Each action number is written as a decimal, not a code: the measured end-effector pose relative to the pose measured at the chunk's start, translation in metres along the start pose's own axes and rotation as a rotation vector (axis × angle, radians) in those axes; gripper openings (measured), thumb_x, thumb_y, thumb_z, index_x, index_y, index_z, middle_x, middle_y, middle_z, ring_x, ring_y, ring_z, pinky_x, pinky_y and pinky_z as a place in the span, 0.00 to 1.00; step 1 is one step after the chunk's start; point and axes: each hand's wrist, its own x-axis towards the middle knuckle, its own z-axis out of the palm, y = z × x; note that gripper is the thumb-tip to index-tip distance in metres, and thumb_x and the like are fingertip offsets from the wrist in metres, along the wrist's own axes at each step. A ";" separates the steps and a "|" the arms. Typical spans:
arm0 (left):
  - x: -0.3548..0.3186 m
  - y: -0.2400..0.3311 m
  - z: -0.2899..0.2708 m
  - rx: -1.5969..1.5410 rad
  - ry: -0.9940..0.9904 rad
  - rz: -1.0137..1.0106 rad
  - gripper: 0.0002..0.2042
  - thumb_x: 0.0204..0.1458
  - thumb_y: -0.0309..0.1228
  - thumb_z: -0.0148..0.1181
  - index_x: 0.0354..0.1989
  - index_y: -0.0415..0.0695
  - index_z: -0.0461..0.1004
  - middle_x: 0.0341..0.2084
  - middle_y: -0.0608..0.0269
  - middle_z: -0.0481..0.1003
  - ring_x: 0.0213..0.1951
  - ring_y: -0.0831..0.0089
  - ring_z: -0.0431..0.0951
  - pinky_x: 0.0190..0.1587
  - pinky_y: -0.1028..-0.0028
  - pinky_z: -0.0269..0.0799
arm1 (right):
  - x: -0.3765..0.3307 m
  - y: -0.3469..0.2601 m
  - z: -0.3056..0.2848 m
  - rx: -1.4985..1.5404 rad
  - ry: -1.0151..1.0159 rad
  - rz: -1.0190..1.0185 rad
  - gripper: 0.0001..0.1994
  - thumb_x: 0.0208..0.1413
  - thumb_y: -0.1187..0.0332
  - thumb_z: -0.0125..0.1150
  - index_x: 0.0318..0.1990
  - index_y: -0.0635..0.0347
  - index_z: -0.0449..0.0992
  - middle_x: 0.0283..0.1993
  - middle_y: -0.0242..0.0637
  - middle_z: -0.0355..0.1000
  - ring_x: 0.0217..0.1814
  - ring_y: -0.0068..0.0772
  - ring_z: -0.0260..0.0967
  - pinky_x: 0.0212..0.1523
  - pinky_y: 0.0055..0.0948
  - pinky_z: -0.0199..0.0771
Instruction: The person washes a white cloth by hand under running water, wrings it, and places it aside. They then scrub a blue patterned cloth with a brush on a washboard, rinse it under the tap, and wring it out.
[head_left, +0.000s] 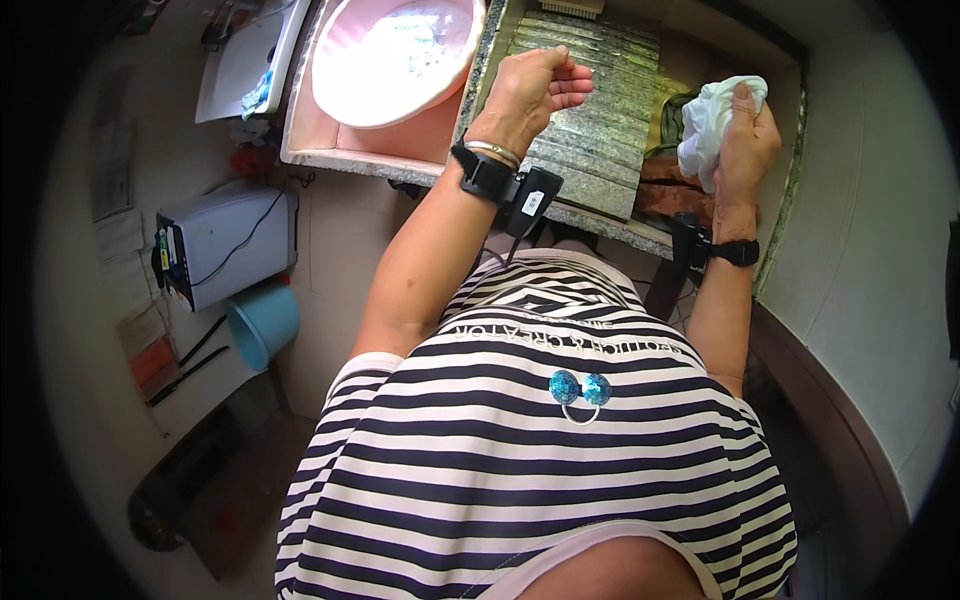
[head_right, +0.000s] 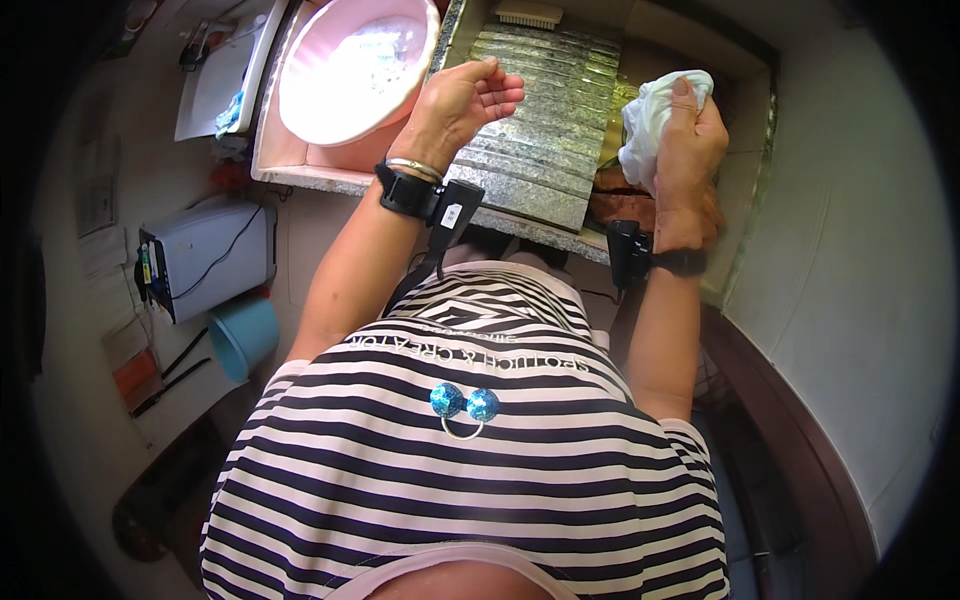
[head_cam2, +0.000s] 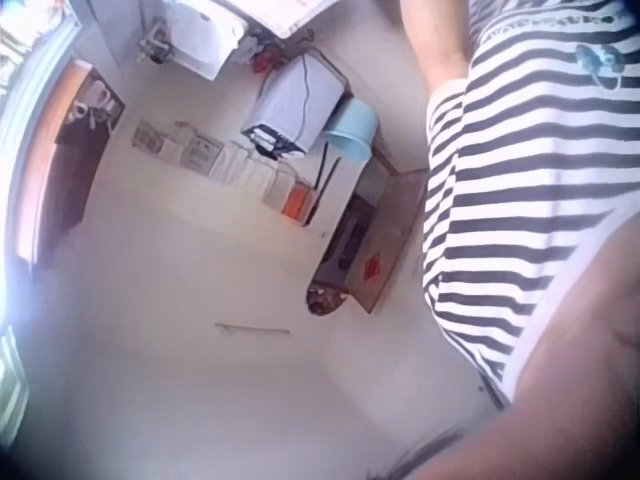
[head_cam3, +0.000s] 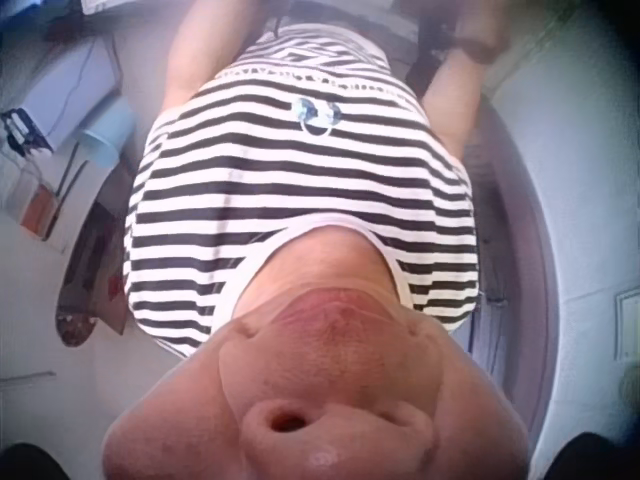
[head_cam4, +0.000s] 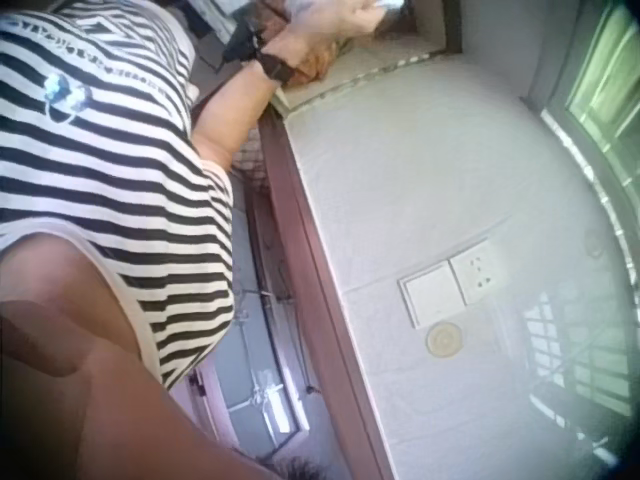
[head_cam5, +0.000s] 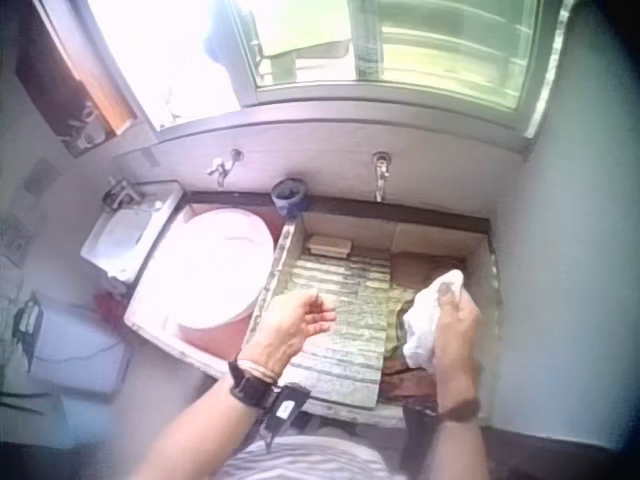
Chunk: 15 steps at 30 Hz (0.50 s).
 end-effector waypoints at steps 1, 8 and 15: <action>0.001 -0.001 -0.003 -0.023 0.004 0.006 0.11 0.67 0.32 0.54 0.40 0.33 0.73 0.36 0.45 0.80 0.37 0.58 0.83 0.40 0.63 0.83 | -0.006 -0.001 0.008 -0.074 -0.079 -0.078 0.14 0.69 0.62 0.62 0.41 0.66 0.80 0.34 0.32 0.78 0.33 0.21 0.72 0.35 0.26 0.74; -0.026 -0.003 -0.019 0.109 -0.137 0.033 0.30 0.63 0.55 0.60 0.49 0.32 0.70 0.44 0.42 0.77 0.43 0.55 0.83 0.40 0.59 0.85 | -0.050 -0.010 0.067 -0.245 -0.362 -0.486 0.16 0.59 0.73 0.70 0.52 0.68 0.76 0.44 0.43 0.79 0.41 0.35 0.78 0.45 0.30 0.76; -0.041 -0.003 -0.047 -0.254 -0.428 0.098 0.22 0.66 0.44 0.60 0.60 0.41 0.71 0.49 0.60 0.77 0.47 0.71 0.80 0.48 0.66 0.82 | -0.092 -0.027 0.108 -0.392 -0.773 -0.647 0.31 0.52 0.71 0.74 0.62 0.68 0.67 0.52 0.56 0.72 0.52 0.52 0.76 0.53 0.39 0.76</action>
